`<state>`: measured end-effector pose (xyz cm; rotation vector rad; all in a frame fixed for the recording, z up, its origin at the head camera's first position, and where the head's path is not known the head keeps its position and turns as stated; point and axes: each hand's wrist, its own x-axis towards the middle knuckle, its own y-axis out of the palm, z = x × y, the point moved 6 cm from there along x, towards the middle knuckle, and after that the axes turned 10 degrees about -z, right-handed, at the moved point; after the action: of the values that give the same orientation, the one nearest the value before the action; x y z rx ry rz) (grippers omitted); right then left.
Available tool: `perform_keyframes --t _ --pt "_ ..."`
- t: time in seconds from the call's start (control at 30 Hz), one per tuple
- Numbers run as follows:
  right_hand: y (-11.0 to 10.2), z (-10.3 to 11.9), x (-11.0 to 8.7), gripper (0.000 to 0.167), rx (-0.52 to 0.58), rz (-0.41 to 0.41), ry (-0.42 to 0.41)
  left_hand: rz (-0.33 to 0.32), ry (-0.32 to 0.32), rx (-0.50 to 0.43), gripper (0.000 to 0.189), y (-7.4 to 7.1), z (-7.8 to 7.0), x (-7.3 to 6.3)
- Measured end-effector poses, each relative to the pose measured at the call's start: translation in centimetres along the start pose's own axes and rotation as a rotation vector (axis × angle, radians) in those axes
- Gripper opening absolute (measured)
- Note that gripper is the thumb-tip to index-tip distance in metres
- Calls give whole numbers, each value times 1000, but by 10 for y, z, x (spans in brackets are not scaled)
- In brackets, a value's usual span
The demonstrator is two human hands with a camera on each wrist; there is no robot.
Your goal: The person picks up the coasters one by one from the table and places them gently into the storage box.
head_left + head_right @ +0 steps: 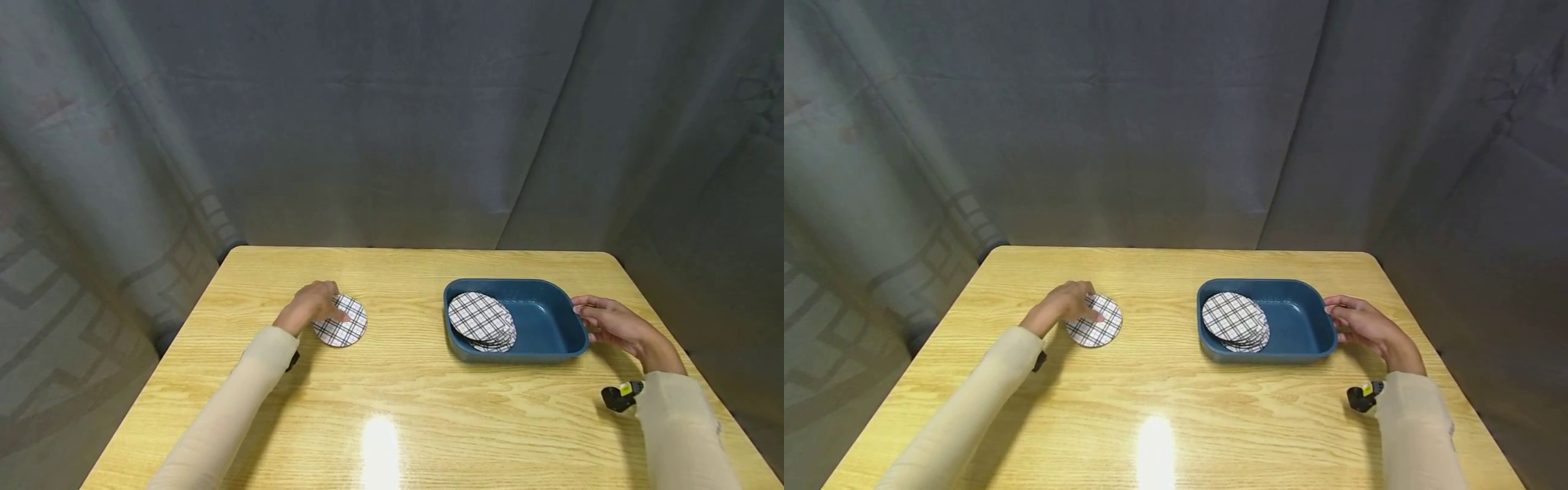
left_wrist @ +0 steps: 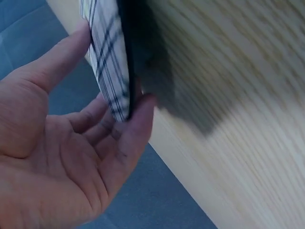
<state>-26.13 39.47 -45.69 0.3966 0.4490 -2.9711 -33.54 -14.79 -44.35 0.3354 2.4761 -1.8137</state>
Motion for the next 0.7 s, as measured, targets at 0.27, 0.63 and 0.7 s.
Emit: perform_keyframes --t 0.27,0.63,0.7 --pt "0 1 -1 15 13 4 -3 110 99 -204 20 -3 -7 -1" --pt "0 0 1 15 16 2 3 321 62 -555 23 5 -13 -4" --pt "0 0 1 15 13 2 3 336 71 -574 23 6 -16 -3"
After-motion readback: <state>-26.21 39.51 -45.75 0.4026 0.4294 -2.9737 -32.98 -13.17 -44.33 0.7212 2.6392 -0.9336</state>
